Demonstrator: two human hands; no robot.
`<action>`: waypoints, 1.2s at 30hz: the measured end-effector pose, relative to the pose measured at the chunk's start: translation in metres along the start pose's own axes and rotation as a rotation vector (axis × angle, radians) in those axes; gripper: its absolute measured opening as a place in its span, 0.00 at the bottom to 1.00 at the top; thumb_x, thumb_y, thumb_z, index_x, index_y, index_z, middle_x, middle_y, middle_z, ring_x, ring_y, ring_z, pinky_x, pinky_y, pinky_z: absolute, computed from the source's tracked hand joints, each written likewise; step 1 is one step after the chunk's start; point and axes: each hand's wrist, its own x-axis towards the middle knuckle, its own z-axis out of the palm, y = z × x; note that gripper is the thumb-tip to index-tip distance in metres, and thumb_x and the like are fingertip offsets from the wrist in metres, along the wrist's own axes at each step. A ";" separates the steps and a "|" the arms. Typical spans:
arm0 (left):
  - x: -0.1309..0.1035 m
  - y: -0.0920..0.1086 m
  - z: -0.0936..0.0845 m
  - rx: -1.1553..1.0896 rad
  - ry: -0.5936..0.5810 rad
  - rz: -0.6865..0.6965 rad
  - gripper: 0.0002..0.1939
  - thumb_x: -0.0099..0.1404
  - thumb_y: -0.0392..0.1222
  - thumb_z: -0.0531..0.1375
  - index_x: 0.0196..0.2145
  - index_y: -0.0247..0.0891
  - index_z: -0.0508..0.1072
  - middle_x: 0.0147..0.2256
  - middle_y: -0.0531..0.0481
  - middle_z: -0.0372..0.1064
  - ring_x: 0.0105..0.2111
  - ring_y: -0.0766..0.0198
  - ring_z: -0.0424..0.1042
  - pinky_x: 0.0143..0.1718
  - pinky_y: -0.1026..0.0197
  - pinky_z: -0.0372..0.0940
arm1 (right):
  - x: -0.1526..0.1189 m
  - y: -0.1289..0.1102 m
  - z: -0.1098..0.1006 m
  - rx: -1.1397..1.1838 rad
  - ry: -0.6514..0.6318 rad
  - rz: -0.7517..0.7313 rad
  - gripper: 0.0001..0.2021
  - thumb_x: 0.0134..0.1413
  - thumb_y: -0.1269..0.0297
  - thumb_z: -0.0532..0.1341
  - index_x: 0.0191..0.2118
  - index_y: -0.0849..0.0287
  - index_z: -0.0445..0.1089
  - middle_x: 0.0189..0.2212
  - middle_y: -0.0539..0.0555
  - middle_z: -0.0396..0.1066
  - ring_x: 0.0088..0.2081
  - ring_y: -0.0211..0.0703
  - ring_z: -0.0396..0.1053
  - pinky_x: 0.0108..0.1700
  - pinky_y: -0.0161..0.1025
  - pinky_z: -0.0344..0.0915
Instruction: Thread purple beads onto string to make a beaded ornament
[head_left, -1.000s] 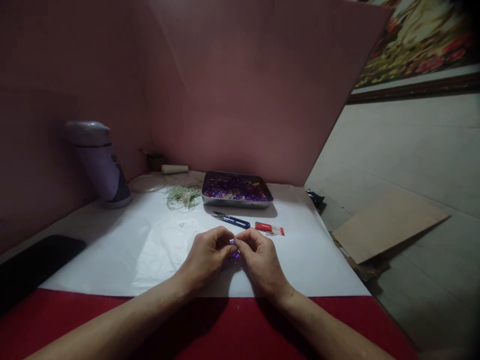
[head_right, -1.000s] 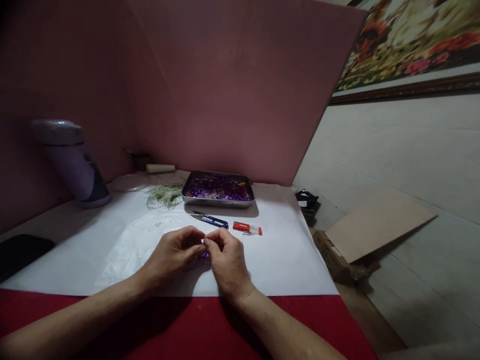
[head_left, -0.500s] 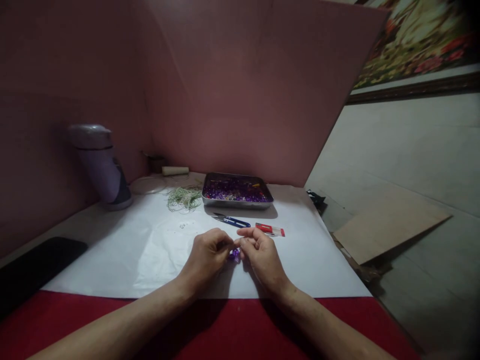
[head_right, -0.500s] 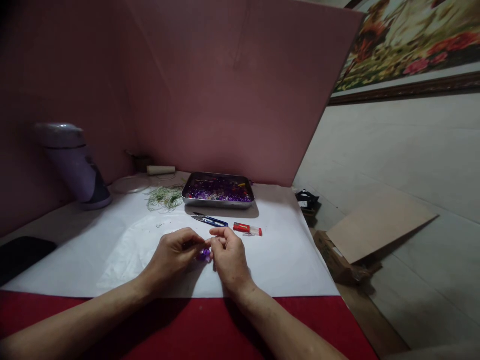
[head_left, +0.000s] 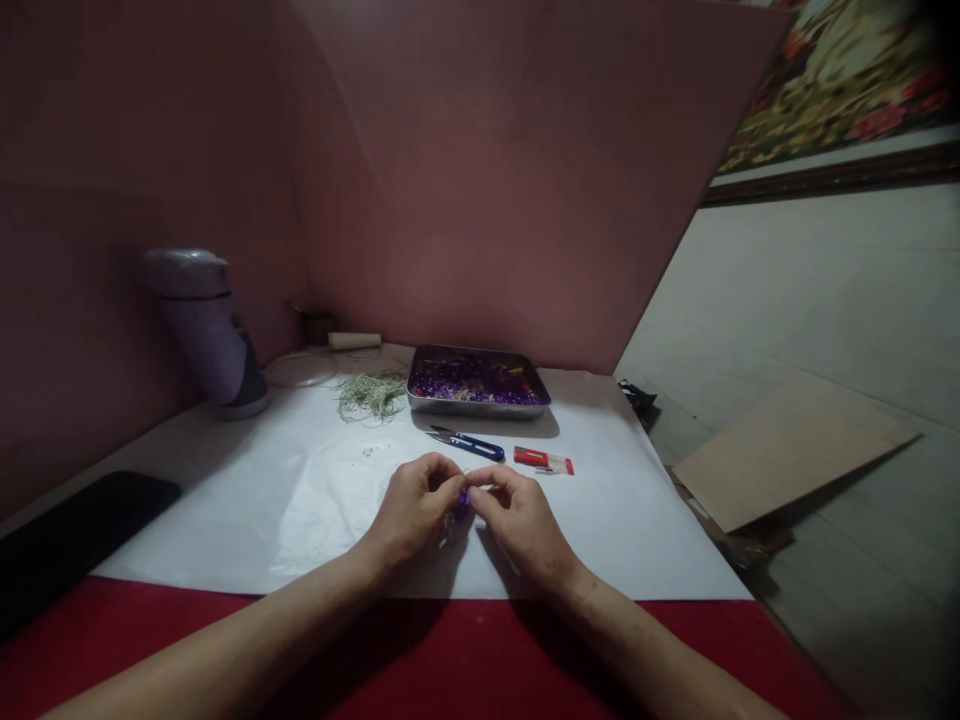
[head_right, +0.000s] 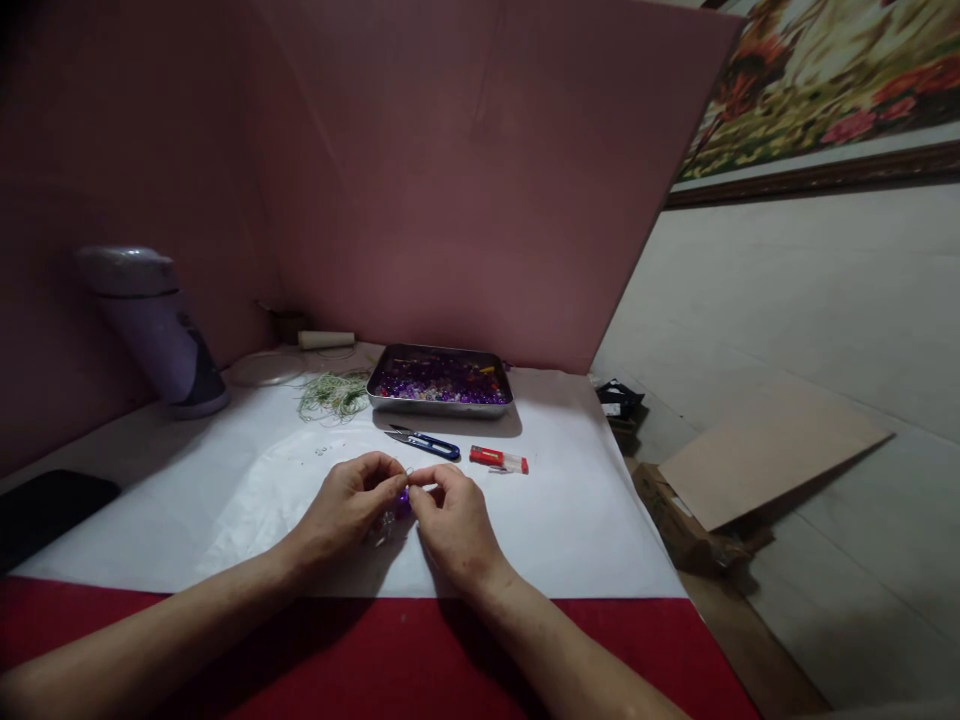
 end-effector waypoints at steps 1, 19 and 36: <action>0.000 0.000 0.000 -0.007 0.002 -0.003 0.07 0.55 0.41 0.57 0.25 0.34 0.69 0.20 0.54 0.65 0.19 0.69 0.62 0.20 0.67 0.57 | 0.000 0.000 0.000 -0.028 0.000 -0.022 0.07 0.47 0.70 0.58 0.31 0.61 0.73 0.33 0.54 0.72 0.35 0.43 0.69 0.40 0.39 0.64; 0.000 -0.005 -0.001 -0.076 -0.015 -0.004 0.07 0.51 0.37 0.57 0.26 0.33 0.74 0.20 0.53 0.68 0.20 0.69 0.63 0.21 0.67 0.58 | 0.001 0.001 0.002 -0.030 0.025 0.017 0.06 0.47 0.66 0.59 0.25 0.62 0.70 0.23 0.52 0.70 0.27 0.40 0.66 0.32 0.36 0.62; 0.001 -0.003 -0.008 0.059 -0.050 0.305 0.14 0.58 0.34 0.54 0.39 0.39 0.75 0.37 0.47 0.69 0.35 0.64 0.69 0.35 0.64 0.64 | 0.000 0.002 0.000 0.014 -0.036 -0.056 0.06 0.49 0.68 0.54 0.24 0.59 0.64 0.21 0.48 0.65 0.26 0.38 0.62 0.30 0.33 0.60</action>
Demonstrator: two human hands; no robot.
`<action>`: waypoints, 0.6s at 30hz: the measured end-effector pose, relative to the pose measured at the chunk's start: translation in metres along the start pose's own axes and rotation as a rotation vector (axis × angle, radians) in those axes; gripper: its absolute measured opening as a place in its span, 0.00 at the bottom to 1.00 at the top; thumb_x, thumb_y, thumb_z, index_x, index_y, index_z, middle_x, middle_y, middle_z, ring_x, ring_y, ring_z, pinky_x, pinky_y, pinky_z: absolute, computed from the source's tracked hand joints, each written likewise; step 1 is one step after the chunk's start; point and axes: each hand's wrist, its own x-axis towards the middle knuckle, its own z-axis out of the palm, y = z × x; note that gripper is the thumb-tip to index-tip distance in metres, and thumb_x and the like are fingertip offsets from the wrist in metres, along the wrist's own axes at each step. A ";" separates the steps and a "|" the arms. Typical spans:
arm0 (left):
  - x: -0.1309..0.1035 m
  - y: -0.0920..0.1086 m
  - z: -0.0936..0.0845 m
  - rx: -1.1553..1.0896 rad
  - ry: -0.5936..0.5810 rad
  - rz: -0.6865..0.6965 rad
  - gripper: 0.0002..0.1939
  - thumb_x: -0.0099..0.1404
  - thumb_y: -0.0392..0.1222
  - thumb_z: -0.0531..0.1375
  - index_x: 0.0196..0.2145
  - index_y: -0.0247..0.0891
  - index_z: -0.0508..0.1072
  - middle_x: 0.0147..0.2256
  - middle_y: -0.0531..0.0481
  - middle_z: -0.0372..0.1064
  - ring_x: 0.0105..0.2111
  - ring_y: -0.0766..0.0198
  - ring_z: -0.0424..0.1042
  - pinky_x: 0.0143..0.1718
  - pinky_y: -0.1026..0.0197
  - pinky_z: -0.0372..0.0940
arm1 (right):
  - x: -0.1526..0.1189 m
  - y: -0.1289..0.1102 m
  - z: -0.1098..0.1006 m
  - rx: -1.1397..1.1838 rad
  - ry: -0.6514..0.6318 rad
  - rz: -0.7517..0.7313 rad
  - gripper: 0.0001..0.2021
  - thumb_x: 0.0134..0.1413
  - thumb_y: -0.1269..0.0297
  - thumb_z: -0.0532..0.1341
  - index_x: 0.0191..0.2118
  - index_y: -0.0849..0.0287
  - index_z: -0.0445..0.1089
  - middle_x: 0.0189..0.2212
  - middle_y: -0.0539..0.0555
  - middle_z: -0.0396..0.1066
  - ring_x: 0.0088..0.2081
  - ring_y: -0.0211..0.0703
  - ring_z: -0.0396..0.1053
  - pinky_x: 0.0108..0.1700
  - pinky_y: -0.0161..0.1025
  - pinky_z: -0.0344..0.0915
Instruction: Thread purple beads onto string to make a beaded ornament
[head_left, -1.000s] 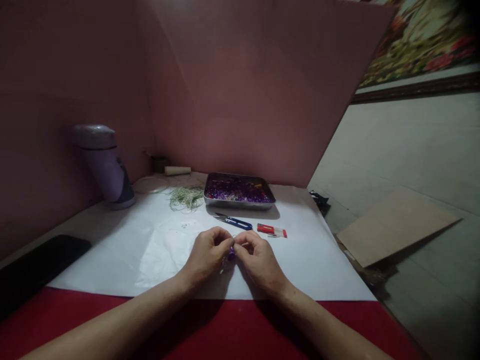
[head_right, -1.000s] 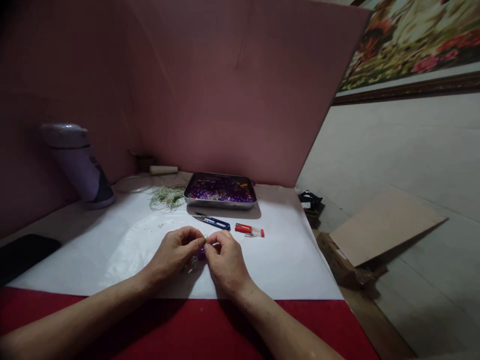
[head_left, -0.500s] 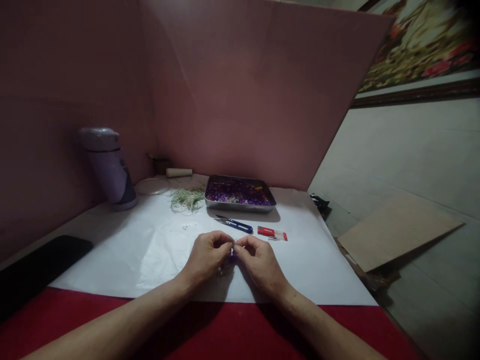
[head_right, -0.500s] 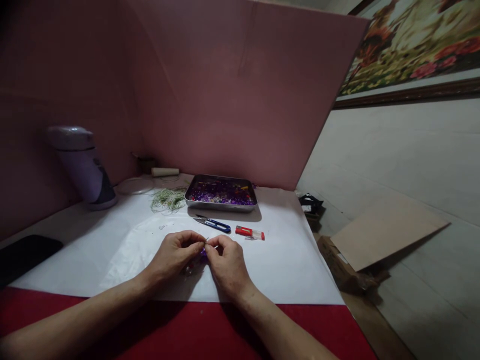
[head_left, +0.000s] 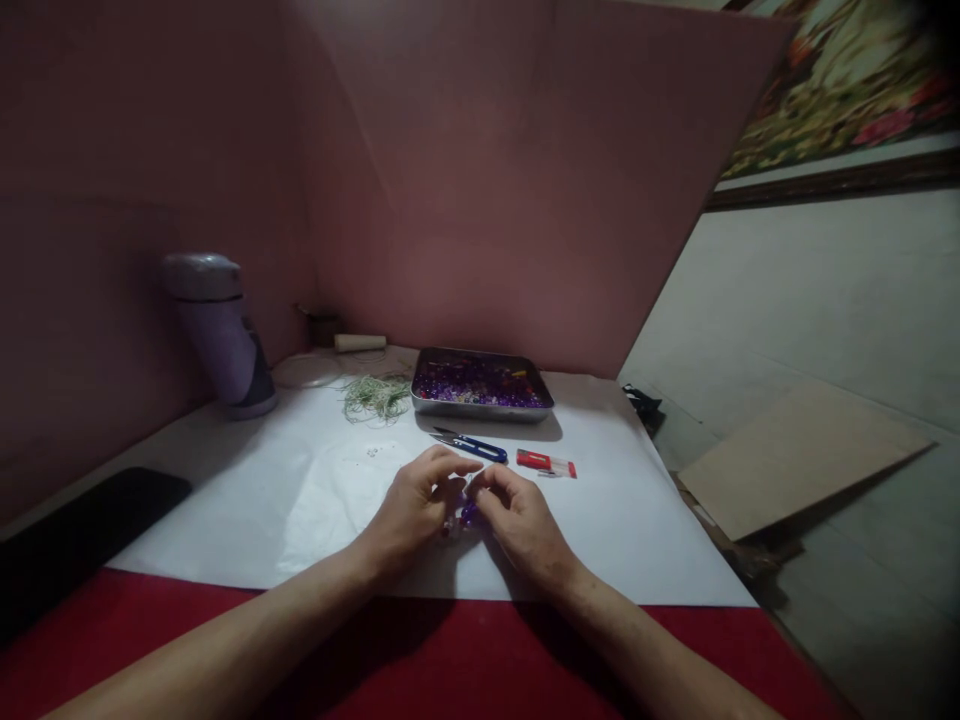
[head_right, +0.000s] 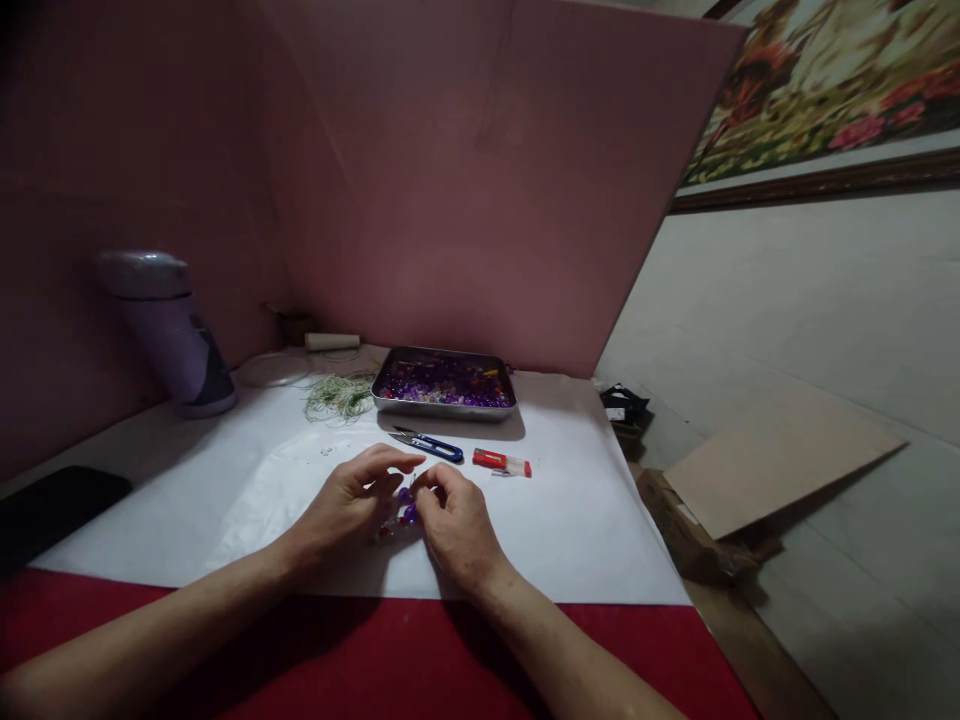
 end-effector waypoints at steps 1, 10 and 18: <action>0.000 0.000 -0.001 0.020 -0.027 0.033 0.13 0.58 0.33 0.54 0.38 0.39 0.75 0.36 0.47 0.69 0.35 0.64 0.68 0.34 0.64 0.64 | 0.000 0.000 0.000 -0.001 -0.004 -0.002 0.06 0.49 0.68 0.54 0.24 0.59 0.64 0.21 0.48 0.65 0.26 0.38 0.62 0.30 0.33 0.60; 0.001 -0.002 -0.002 0.269 -0.032 0.081 0.06 0.57 0.32 0.53 0.26 0.37 0.69 0.29 0.50 0.66 0.29 0.65 0.65 0.32 0.63 0.60 | -0.001 -0.004 0.001 -0.006 -0.008 0.027 0.06 0.48 0.67 0.56 0.24 0.60 0.65 0.22 0.48 0.65 0.26 0.37 0.62 0.29 0.33 0.59; -0.001 0.000 0.001 0.228 0.025 -0.071 0.05 0.55 0.35 0.53 0.25 0.37 0.67 0.26 0.52 0.65 0.27 0.65 0.63 0.28 0.64 0.57 | -0.001 -0.004 0.002 -0.030 0.001 0.014 0.06 0.48 0.69 0.56 0.23 0.60 0.66 0.22 0.48 0.66 0.26 0.37 0.63 0.29 0.33 0.60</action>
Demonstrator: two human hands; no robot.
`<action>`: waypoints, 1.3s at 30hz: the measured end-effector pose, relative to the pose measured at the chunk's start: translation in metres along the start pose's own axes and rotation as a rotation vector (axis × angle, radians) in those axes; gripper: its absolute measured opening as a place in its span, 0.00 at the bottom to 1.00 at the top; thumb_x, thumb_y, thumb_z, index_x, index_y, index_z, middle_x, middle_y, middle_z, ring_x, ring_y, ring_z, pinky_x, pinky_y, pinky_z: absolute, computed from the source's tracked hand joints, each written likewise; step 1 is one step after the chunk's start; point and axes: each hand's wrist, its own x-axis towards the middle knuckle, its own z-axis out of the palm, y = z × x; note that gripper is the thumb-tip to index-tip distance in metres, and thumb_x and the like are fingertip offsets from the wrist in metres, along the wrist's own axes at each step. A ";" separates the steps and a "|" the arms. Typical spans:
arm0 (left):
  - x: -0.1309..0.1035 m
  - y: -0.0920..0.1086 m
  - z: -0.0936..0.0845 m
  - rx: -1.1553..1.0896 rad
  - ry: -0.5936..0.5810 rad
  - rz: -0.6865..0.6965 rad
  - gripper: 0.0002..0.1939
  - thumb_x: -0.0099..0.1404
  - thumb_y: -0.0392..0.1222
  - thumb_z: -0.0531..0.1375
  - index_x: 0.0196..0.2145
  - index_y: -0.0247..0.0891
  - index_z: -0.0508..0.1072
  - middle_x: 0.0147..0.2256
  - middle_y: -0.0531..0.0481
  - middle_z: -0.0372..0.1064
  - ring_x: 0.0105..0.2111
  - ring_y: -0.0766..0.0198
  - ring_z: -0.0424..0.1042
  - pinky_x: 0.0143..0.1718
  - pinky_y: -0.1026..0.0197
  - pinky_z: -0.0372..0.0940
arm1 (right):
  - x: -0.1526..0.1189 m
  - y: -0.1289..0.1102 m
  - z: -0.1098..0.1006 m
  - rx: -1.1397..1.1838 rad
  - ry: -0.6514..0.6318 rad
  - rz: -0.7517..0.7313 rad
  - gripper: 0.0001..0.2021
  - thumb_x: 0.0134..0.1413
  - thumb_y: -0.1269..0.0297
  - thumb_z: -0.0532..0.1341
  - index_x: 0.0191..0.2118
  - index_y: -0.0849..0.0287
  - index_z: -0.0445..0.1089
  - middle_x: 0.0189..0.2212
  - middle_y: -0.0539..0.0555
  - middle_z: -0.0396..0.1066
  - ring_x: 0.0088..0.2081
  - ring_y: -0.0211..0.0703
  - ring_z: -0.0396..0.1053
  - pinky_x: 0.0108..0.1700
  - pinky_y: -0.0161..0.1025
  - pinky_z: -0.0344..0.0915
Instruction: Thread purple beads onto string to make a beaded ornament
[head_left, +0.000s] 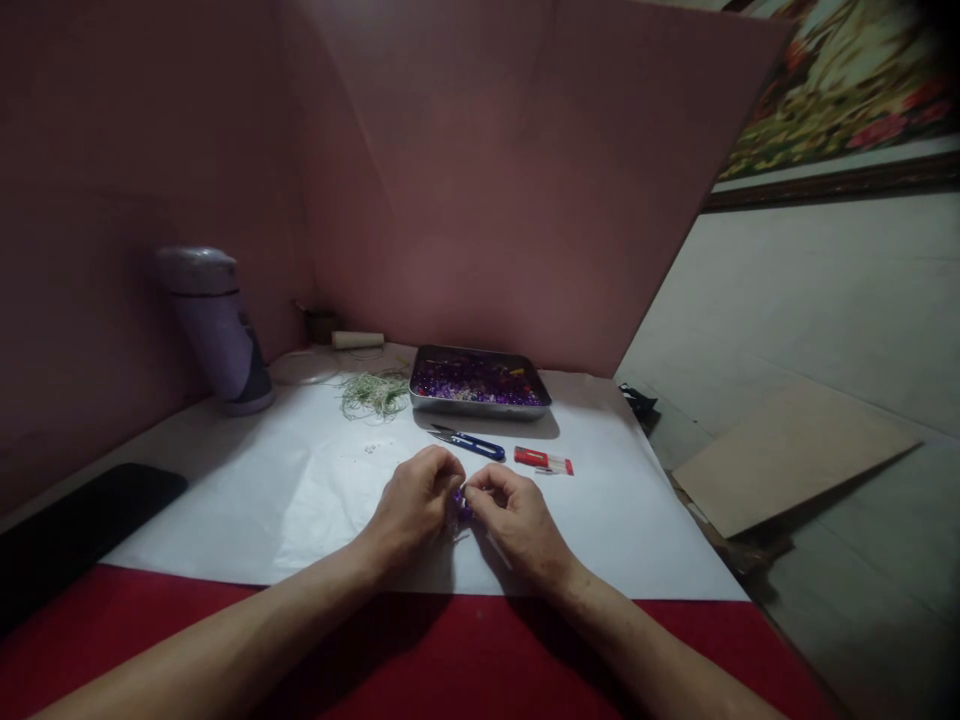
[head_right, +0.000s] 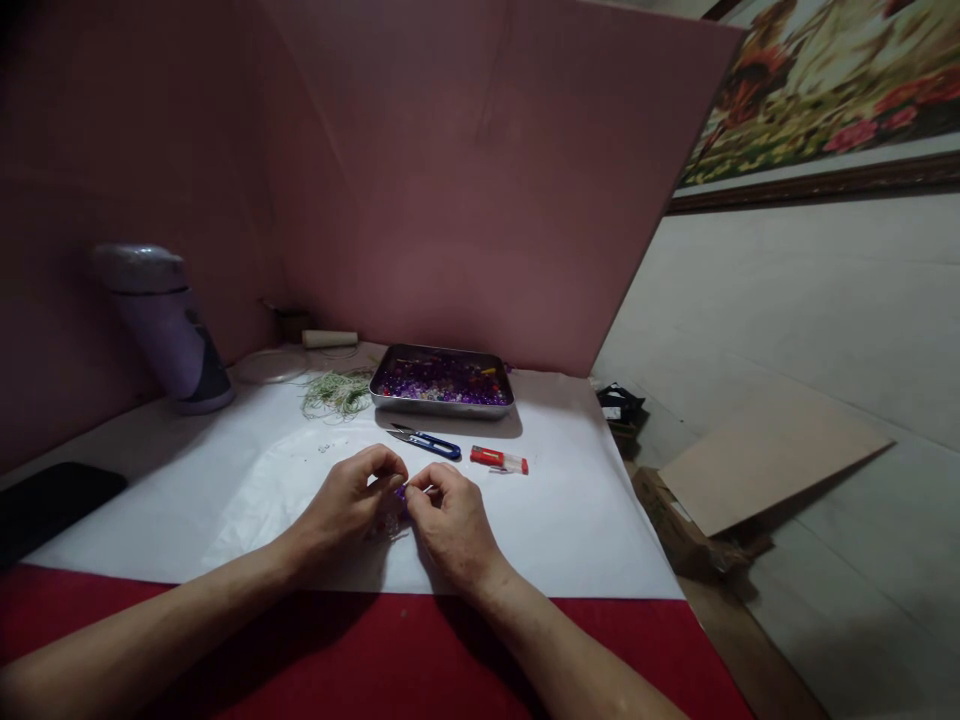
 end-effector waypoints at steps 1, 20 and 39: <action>0.000 0.000 0.000 -0.007 -0.004 -0.012 0.05 0.56 0.35 0.53 0.25 0.37 0.67 0.26 0.52 0.65 0.27 0.65 0.64 0.28 0.64 0.57 | 0.000 0.001 0.000 -0.004 0.003 -0.003 0.06 0.48 0.69 0.57 0.23 0.61 0.67 0.22 0.49 0.67 0.26 0.37 0.63 0.30 0.33 0.60; 0.001 0.004 -0.001 -0.184 -0.121 -0.131 0.09 0.54 0.38 0.57 0.33 0.35 0.73 0.25 0.51 0.70 0.25 0.65 0.66 0.27 0.65 0.60 | 0.003 0.005 -0.003 0.206 0.021 0.087 0.07 0.47 0.65 0.59 0.23 0.61 0.64 0.20 0.47 0.63 0.25 0.35 0.60 0.29 0.33 0.59; -0.002 -0.004 -0.002 0.140 -0.038 0.092 0.09 0.56 0.33 0.55 0.27 0.37 0.76 0.26 0.49 0.68 0.27 0.64 0.66 0.30 0.63 0.59 | 0.003 0.009 -0.002 0.213 0.064 0.111 0.07 0.48 0.64 0.61 0.24 0.61 0.67 0.20 0.47 0.64 0.25 0.35 0.59 0.29 0.33 0.58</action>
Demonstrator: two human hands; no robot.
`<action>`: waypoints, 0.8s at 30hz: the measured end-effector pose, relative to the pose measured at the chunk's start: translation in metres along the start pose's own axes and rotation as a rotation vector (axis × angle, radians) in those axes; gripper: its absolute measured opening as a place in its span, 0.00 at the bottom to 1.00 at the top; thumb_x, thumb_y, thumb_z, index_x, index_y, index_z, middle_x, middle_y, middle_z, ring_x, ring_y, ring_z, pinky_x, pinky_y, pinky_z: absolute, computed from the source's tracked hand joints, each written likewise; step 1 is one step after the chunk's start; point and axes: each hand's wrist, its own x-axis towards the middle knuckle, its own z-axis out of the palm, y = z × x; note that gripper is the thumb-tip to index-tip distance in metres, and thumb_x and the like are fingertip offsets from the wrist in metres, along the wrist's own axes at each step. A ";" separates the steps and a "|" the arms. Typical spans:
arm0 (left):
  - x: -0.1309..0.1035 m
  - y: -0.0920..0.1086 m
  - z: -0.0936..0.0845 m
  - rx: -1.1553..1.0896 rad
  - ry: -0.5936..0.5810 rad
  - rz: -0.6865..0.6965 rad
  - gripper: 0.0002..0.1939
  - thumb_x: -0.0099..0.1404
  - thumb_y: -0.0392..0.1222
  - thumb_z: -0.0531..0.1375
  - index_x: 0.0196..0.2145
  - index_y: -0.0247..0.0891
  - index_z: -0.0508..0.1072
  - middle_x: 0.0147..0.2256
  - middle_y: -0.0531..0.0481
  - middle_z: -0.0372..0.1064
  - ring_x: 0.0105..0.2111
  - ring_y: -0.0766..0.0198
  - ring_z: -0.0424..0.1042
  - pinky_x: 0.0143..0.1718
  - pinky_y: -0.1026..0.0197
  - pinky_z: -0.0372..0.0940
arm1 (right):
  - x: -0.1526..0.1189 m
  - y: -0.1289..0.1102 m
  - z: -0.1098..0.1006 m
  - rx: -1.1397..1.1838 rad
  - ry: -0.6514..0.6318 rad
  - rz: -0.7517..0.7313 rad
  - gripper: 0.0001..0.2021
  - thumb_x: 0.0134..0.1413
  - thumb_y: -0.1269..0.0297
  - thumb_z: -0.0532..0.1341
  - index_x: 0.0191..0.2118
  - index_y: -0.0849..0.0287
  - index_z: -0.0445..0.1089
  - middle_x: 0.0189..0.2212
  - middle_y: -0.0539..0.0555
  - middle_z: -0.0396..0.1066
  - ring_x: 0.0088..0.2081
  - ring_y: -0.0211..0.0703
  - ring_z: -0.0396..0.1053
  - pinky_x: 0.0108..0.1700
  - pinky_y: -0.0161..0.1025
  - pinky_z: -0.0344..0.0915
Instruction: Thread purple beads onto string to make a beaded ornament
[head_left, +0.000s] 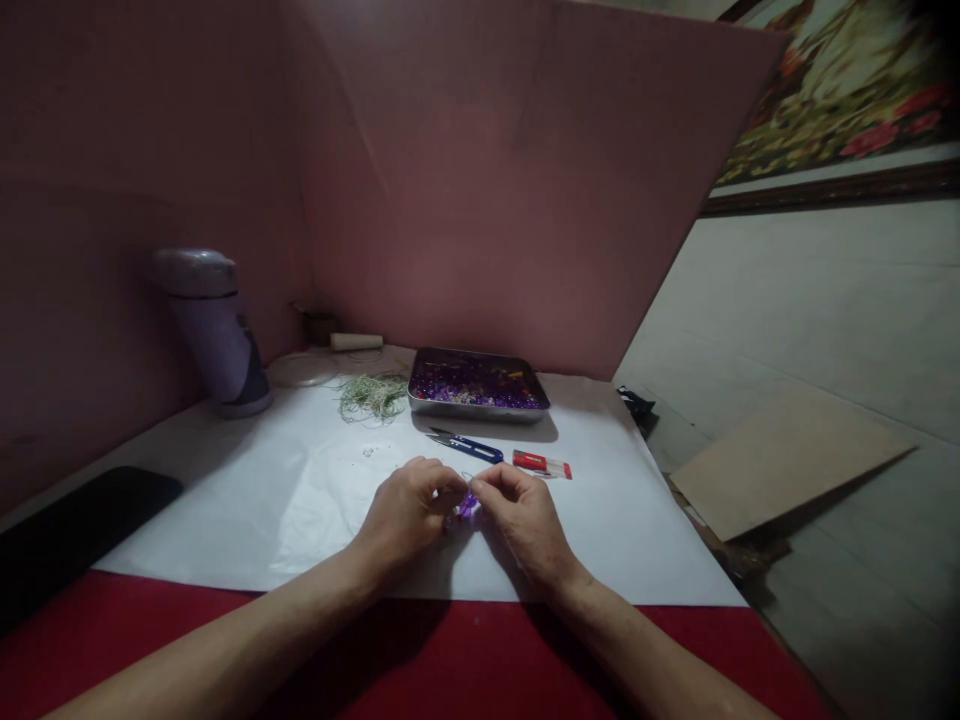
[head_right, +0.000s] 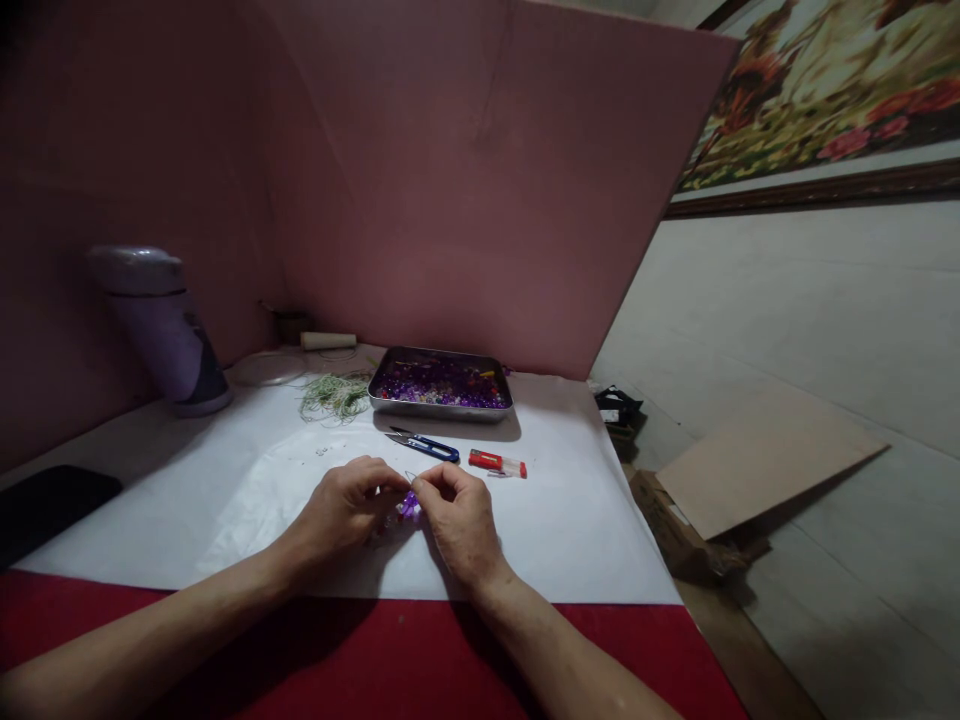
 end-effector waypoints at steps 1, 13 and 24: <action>0.000 0.001 0.000 -0.017 -0.005 0.005 0.09 0.55 0.32 0.55 0.26 0.37 0.76 0.26 0.49 0.67 0.27 0.65 0.66 0.29 0.63 0.59 | 0.000 0.000 0.000 -0.003 0.007 0.002 0.07 0.48 0.64 0.61 0.24 0.61 0.67 0.20 0.47 0.64 0.25 0.35 0.59 0.29 0.33 0.58; 0.005 0.014 -0.009 -0.849 -0.218 -0.495 0.11 0.46 0.34 0.60 0.29 0.33 0.77 0.20 0.52 0.69 0.18 0.71 0.63 0.21 0.67 0.56 | 0.000 0.001 -0.001 0.042 0.029 0.058 0.08 0.48 0.63 0.60 0.24 0.61 0.66 0.20 0.49 0.66 0.23 0.36 0.61 0.25 0.32 0.59; 0.002 0.018 -0.004 -0.855 -0.091 -0.504 0.10 0.44 0.40 0.67 0.25 0.32 0.75 0.17 0.53 0.67 0.16 0.70 0.62 0.19 0.66 0.57 | 0.000 -0.001 -0.001 0.038 0.035 0.033 0.08 0.46 0.62 0.61 0.24 0.61 0.66 0.18 0.47 0.63 0.22 0.34 0.59 0.24 0.31 0.58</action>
